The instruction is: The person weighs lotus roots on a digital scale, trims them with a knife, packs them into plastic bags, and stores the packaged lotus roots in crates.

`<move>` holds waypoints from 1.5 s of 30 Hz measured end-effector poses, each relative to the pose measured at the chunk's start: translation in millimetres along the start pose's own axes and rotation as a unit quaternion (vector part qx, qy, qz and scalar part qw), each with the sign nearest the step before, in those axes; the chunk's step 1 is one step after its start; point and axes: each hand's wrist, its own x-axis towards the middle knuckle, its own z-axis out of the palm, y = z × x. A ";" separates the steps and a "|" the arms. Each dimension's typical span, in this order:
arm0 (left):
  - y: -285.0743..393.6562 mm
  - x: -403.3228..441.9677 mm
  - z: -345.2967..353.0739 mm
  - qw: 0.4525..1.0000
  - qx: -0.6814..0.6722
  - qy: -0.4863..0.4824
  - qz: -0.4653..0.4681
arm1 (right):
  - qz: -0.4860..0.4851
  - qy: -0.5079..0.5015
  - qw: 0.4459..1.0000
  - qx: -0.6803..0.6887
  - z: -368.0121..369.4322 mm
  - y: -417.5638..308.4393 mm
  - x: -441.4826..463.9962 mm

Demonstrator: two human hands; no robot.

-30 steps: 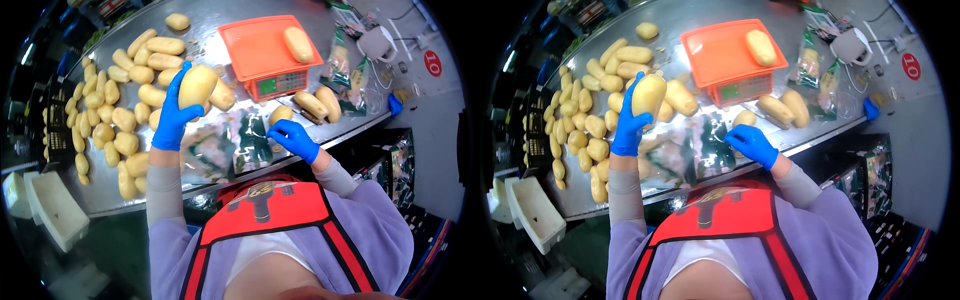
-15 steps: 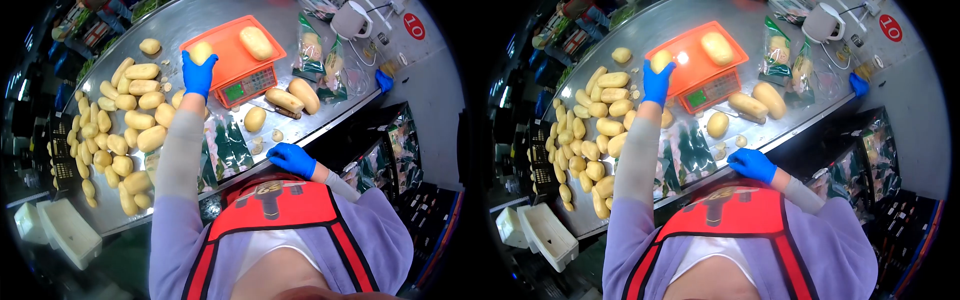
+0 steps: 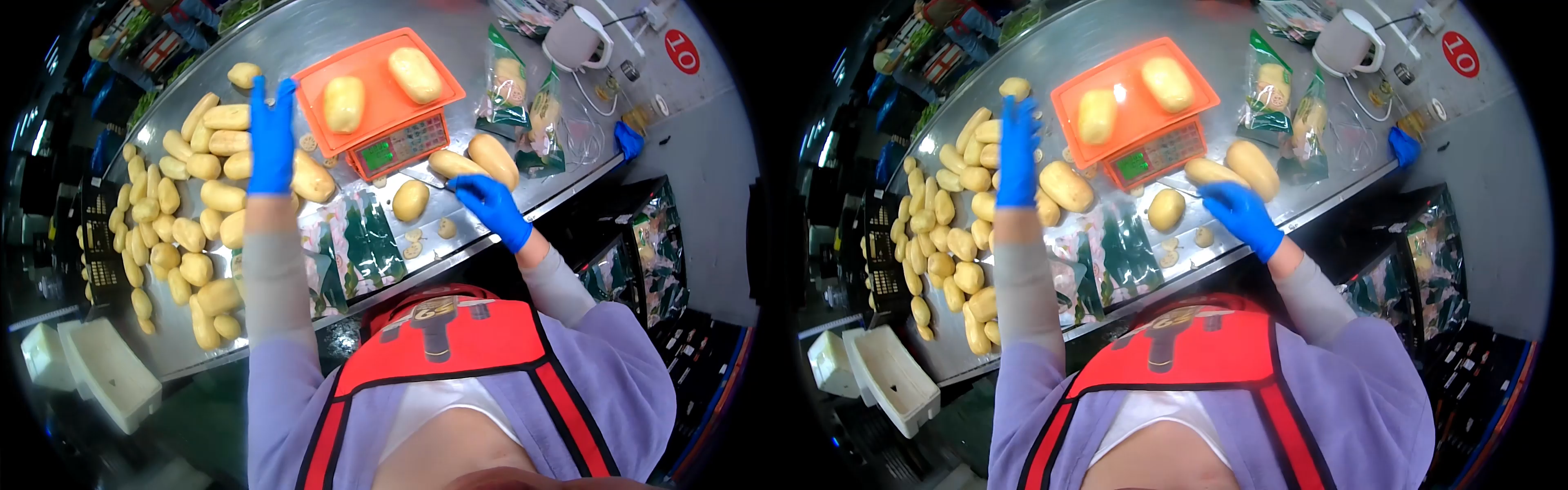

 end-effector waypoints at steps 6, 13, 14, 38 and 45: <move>30.5 -111.5 -129.2 0.984 -0.020 0.175 -0.027 | -0.006 0.067 0.994 0.090 24.6 -19.5 94.7; -50.6 -245.3 -210.4 0.891 -0.098 0.403 -0.185 | -0.085 0.239 0.894 -0.368 30.0 4.2 208.7; -59.3 -258.2 -211.7 0.882 -0.111 0.412 -0.201 | -0.081 0.202 0.924 -0.315 26.0 24.2 219.8; -85.6 -331.8 -177.6 0.878 -0.119 0.369 -0.281 | -0.100 0.211 0.882 -0.409 28.1 21.3 231.9; -99.3 -338.2 -145.9 0.867 -0.237 0.271 -0.344 | 0.047 0.037 0.938 -0.342 95.5 -33.2 213.3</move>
